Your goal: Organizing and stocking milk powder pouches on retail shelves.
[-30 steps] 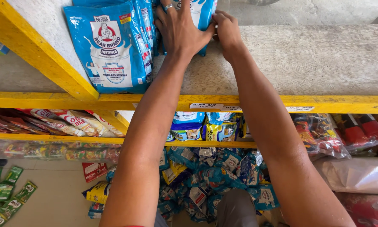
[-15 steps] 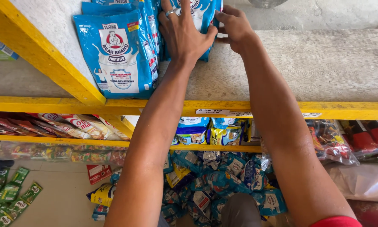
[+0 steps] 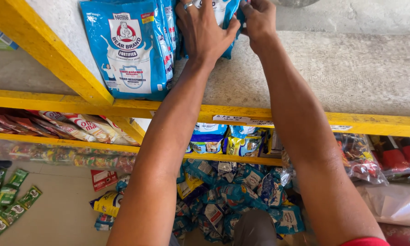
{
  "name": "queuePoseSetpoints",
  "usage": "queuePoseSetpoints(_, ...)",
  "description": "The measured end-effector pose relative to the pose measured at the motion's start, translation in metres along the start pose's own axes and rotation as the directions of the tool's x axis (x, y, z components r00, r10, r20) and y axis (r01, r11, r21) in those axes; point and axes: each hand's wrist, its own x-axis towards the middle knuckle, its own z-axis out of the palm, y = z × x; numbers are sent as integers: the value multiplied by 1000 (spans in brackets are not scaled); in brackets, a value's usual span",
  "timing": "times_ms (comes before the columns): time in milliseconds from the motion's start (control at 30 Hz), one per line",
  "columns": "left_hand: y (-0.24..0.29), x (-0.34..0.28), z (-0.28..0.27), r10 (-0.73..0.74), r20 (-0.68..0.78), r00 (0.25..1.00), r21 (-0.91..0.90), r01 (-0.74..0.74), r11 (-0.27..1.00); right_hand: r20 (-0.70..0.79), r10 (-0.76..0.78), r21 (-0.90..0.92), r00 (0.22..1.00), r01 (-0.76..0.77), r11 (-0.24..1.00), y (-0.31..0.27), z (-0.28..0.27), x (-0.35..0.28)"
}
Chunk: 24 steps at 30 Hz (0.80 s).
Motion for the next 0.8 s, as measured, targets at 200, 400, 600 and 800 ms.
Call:
queuePoseSetpoints(200,8,8,-9,-11,-57,998,-13,10,1000,26,56,-137,998,-52,989,3,-4,0)
queuePoseSetpoints(400,8,5,32,-38,65,997,99,32,995,86,70,-152,994,-56,987,-4,-2,-6)
queuePoseSetpoints(600,19,7,23,-103,224,969,267,40,963,133,-1,-136,991,19,990,11,2,2)
queuePoseSetpoints(800,24,17,4,-117,359,926,228,35,973,40,-51,-170,998,57,984,-8,10,-9)
